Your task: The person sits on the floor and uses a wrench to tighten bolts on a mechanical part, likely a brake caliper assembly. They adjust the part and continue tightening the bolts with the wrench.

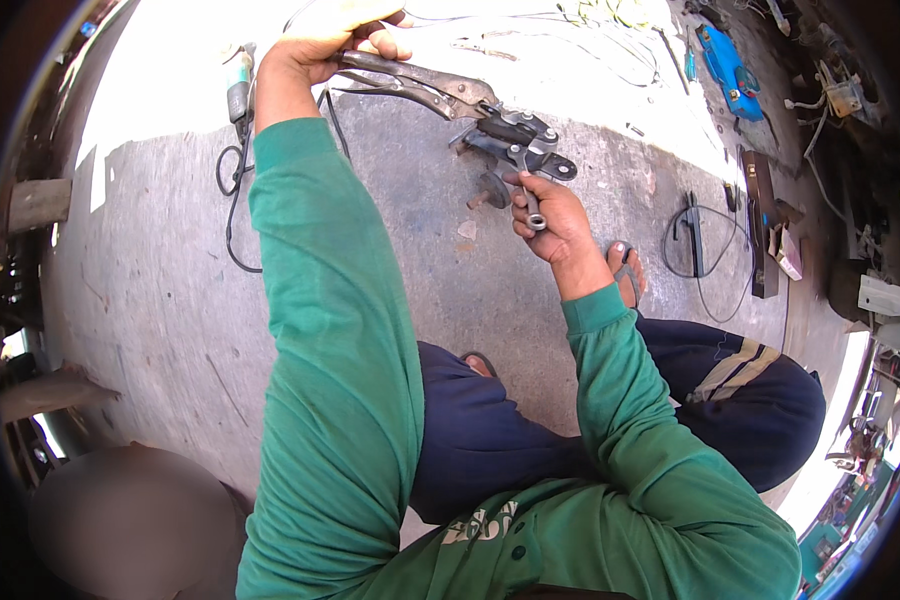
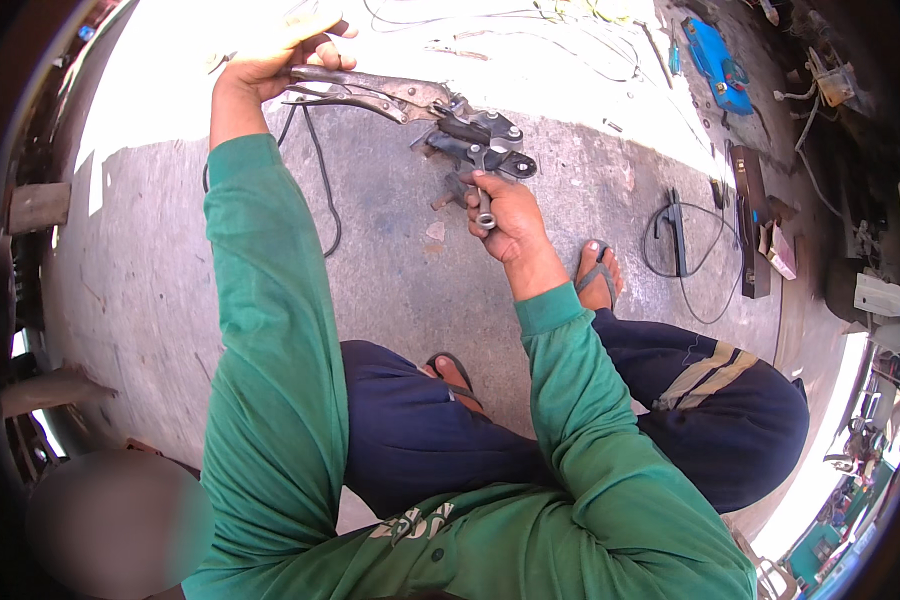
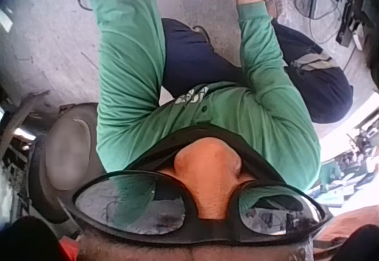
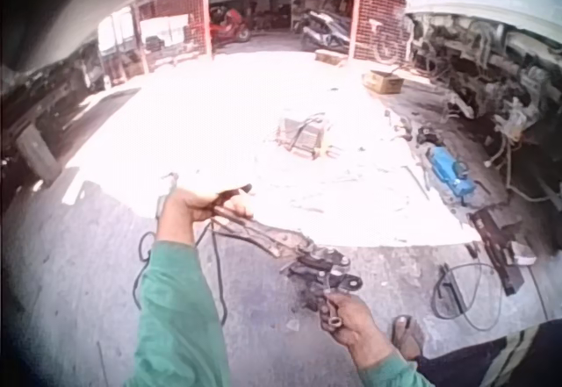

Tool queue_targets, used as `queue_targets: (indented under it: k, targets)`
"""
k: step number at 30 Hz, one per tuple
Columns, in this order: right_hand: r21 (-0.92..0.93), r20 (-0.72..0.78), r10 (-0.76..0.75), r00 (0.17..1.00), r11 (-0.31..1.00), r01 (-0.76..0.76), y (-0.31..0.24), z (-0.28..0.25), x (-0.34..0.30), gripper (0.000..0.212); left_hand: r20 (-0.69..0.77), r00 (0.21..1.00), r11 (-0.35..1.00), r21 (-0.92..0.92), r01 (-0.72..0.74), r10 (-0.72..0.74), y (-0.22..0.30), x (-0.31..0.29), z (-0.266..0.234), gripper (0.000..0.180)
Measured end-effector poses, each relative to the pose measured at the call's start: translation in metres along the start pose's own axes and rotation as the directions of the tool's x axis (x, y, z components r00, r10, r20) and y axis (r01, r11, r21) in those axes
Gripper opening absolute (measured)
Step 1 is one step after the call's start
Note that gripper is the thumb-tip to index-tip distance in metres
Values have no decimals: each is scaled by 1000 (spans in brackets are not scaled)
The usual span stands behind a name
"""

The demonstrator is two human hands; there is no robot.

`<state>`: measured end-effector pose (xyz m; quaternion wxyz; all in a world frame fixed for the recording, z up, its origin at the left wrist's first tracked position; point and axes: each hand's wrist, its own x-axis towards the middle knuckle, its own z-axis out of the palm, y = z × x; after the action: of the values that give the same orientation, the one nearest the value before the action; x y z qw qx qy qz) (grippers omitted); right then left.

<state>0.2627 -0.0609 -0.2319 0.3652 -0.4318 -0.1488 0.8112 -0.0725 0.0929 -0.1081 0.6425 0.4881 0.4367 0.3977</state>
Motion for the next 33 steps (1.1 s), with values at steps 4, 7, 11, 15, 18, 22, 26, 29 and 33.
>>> queue_targets:
  k: [4,7,11,15,18,22,26,29,33]
  targets:
    - [-27,-75,-98,992,995,97,-12,-4,-16,22,-19,996,996,-25,83,-83,0,2,-3,31]
    - [-318,-191,-156,969,944,89,2,31,-16,21,-18,998,998,-11,62,-62,0,4,0,31]
    - [-304,-149,-124,981,950,73,31,49,6,21,-20,999,999,-12,38,-38,-1,4,0,31]
    - [-220,-165,-125,978,972,87,42,50,31,19,-25,999,999,-3,34,-34,1,2,2,32]
    - [-101,-216,-152,965,986,132,51,56,40,19,-41,997,998,-2,58,-58,2,1,3,32]
    - [-2,-242,-114,964,993,117,51,61,44,21,-43,997,998,-7,58,-59,3,2,5,32]
    - [18,-148,13,989,1000,-11,28,43,27,24,-33,996,996,-25,86,-87,-2,0,-3,33]
    - [418,95,60,994,903,-95,-7,-10,-5,21,-21,994,994,-28,107,-107,-1,3,0,31]
    - [204,-35,-71,997,976,76,-8,0,-18,18,40,994,995,-5,98,-98,-9,13,-13,27]
